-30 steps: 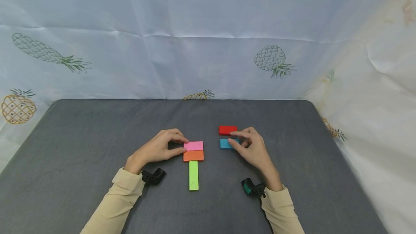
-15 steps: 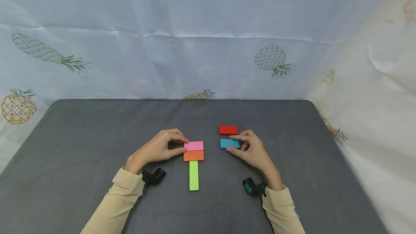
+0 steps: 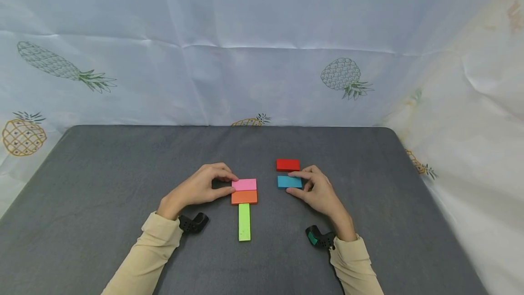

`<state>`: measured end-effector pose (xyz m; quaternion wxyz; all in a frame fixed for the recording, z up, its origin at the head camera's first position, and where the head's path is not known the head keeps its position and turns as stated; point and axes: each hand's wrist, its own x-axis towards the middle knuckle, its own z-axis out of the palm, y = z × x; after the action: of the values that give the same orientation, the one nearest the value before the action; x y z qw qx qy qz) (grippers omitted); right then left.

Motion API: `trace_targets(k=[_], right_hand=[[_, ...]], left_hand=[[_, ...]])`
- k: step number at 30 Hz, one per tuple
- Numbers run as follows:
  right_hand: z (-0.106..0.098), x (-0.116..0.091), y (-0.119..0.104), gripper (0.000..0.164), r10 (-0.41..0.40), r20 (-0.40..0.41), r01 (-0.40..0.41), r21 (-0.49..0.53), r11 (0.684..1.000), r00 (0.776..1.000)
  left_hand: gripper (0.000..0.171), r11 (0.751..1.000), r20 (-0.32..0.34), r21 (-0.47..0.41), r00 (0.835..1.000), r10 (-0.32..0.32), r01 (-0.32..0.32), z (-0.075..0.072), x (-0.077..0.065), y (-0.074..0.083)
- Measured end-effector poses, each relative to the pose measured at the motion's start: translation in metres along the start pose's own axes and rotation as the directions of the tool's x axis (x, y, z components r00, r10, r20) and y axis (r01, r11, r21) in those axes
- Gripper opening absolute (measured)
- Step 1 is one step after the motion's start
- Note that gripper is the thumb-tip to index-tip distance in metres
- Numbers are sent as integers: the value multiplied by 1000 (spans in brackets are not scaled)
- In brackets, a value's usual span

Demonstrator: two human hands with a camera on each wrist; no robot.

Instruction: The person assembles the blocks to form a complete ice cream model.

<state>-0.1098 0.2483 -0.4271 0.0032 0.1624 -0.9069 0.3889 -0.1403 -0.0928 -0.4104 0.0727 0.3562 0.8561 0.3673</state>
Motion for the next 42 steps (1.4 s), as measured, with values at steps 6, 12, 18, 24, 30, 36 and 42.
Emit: trace_targets(k=[6, 12, 18, 24, 30, 36, 42], right_hand=[[0, 0, -3, 35, 1, 3, 0, -17, 1000, 1000], [0, 1, -7, 34, 3, 10, -3, -24, 1000, 1000], [0, 2, -11, 35, 6, 0, -6, -35, 999, 1000], [-1, 9, -19, 35, -36, -47, 34, -56, 998, 998], [-2, 17, -29, 35, -21, -43, 18, -67, 998, 999], [-1, 27, -40, 35, -8, -32, 6, -74, 997, 999], [2, 40, -52, 34, -6, -20, 5, -72, 997, 1000]], left_hand=[[23, 1000, 0, 5, 1000, 2, -2, 0, 1, 0], [23, 1000, 2, 7, 1000, -2, 2, 0, 1, 1], [23, 1000, 7, 8, 1000, -3, 3, 0, 0, 0], [23, 1000, 3, 5, 1000, -7, 7, 1, 0, 0], [24, 1000, 6, 4, 1000, -6, 6, 1, 0, 0], [24, 1000, 7, 1, 1000, -16, 16, 1, 1, -2], [24, 1000, 7, 2, 1000, -10, 10, 1, 1, -2]])
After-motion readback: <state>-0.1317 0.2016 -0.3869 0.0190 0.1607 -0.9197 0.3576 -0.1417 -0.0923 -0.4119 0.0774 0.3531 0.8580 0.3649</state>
